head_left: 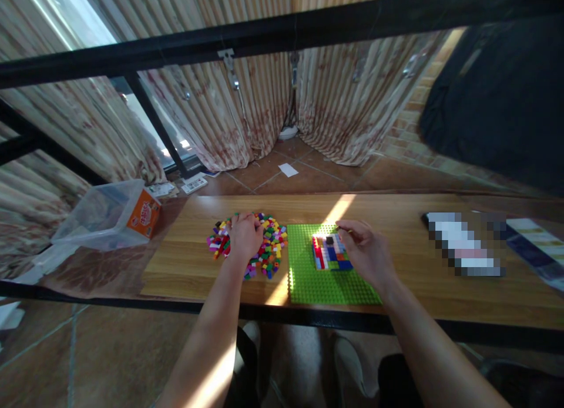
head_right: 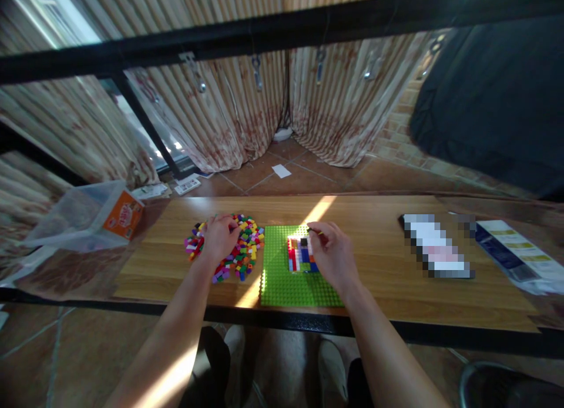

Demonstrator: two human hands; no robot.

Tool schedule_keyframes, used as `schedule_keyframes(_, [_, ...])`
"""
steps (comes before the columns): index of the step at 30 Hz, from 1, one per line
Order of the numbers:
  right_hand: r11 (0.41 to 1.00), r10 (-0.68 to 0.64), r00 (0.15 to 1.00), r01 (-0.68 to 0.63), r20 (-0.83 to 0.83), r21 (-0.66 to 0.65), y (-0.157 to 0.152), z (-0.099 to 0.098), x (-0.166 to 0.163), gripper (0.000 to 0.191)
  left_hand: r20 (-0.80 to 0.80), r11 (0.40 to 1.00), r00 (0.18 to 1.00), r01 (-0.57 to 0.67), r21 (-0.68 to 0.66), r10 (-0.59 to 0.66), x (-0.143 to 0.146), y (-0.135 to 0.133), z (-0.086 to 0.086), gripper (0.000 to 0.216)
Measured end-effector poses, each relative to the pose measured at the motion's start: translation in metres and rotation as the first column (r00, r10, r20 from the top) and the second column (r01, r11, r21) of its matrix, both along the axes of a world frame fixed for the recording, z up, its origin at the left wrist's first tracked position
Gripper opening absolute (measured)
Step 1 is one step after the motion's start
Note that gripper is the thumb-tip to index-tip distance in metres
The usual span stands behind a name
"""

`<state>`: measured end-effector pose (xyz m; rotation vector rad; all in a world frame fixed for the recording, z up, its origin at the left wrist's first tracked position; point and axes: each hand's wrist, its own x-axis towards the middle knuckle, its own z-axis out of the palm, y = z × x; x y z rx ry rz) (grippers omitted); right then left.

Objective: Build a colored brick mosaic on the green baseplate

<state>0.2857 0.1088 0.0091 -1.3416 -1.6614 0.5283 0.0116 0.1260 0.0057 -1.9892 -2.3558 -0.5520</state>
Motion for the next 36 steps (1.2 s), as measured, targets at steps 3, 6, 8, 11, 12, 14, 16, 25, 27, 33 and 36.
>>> schedule_keyframes(3, [1.0,-0.021,1.0,0.021,-0.006,0.0,0.0,0.002,0.001,0.023,0.016,0.995,0.996,0.089,0.038,-0.09,-0.003,-0.001,0.005,0.005])
schedule_keyframes(6, [0.999,-0.051,0.998,0.051,-0.021,0.0,0.001,0.005,0.003,0.022,0.076,0.969,0.967,0.241,0.053,-0.245,0.007,-0.005,0.012,0.006])
schedule_keyframes(8, [0.997,-0.081,0.995,0.081,-0.056,-0.007,0.003,0.005,0.005,0.02,0.122,0.942,0.934,0.332,0.052,-0.336,0.023,-0.01,0.014,0.006])
schedule_keyframes(11, [0.993,-0.115,0.987,0.114,-0.109,-0.008,0.006,0.005,0.01,0.019,0.151,0.865,0.852,0.498,0.066,-0.502,0.053,-0.017,0.014,0.006])
schedule_keyframes(12, [0.994,-0.112,0.987,0.112,-0.114,-0.005,0.006,0.004,0.011,0.019,0.157,0.833,0.819,0.548,0.07,-0.552,0.062,-0.019,0.013,0.007])
schedule_keyframes(14, [0.995,-0.097,0.989,0.097,-0.113,-0.003,0.007,0.004,0.013,0.019,0.165,0.785,0.769,0.615,0.075,-0.618,0.078,-0.021,0.011,0.01])
schedule_keyframes(16, [0.997,-0.083,0.991,0.083,-0.107,-0.011,0.006,0.003,0.013,0.019,0.172,0.773,0.755,0.629,0.086,-0.633,0.089,-0.022,0.009,0.014])
schedule_keyframes(25, [0.996,-0.09,0.989,0.089,-0.115,-0.018,0.005,0.005,0.017,0.019,0.097,0.822,0.82,0.548,0.154,-0.564,0.112,-0.025,0.0,0.017])
schedule_keyframes(27, [0.996,-0.085,0.99,0.084,-0.111,-0.01,0.005,0.004,0.018,0.019,0.074,0.83,0.833,0.53,0.176,-0.548,0.114,-0.025,-0.003,0.016])
schedule_keyframes(33, [0.997,-0.071,0.995,0.071,-0.068,-0.001,0.004,0.004,0.017,0.02,0.027,0.835,0.855,0.5,0.228,-0.519,0.117,-0.025,-0.01,0.015])
schedule_keyframes(36, [0.999,-0.05,0.997,0.05,-0.055,-0.013,0.003,0.005,0.015,0.02,0.013,0.836,0.858,0.496,0.234,-0.513,0.118,-0.026,-0.011,0.016])
